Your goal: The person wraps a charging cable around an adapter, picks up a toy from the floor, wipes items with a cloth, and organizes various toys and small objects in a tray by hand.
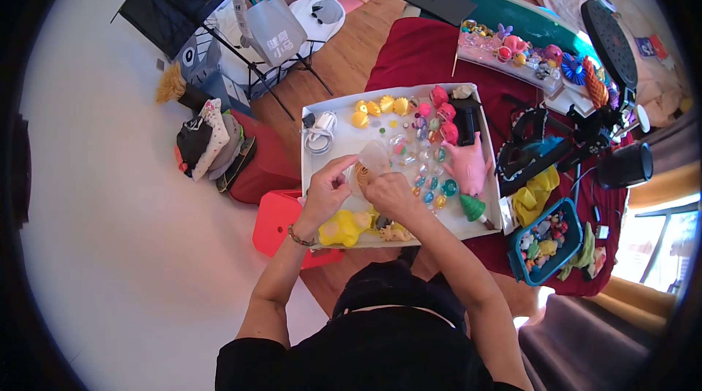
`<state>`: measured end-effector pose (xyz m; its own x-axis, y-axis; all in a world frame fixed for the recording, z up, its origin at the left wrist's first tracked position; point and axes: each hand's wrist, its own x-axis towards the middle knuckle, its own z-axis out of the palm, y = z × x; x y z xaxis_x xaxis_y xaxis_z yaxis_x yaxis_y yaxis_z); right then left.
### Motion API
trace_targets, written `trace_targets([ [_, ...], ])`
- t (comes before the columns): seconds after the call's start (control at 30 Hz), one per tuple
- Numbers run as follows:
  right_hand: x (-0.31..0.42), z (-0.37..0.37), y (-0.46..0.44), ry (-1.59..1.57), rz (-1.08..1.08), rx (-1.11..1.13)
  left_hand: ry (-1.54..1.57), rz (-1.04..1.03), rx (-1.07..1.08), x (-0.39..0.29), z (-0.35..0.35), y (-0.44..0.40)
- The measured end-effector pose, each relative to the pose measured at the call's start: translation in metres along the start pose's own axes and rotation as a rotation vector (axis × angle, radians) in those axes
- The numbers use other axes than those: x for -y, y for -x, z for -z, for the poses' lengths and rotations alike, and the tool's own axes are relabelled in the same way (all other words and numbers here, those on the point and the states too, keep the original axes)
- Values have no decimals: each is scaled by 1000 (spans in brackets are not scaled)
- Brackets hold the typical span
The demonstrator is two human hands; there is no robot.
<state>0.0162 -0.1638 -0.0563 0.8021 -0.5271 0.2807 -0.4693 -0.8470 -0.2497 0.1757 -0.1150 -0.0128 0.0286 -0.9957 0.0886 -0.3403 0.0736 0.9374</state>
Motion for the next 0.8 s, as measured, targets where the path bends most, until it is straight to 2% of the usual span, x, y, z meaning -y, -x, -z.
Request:
trace_targets([
  [0.17,12,9,-10,83,-133,-194,0,10,5,-3,-3,2],
  [0.27,8,-3,-16,68,-29,-175,8,7,19,1,-6,2],
  [0.37,-2,-9,-13,-99,-74,-197,-5,8,9,-1,-1,1],
  [0.57,-13,3,10,-104,-464,-365,-19,-7,-41,-1,8,0],
  [0.67,-15,4,10,-232,-621,-426,-60,-4,-16,-2,8,-2],
  [0.77,-28,-8,12,-385,-685,-276,-101,-32,9,-2,8,-3],
  [0.8,-31,-12,12,-459,-708,-304,-112,-47,14,-1,8,-3],
])
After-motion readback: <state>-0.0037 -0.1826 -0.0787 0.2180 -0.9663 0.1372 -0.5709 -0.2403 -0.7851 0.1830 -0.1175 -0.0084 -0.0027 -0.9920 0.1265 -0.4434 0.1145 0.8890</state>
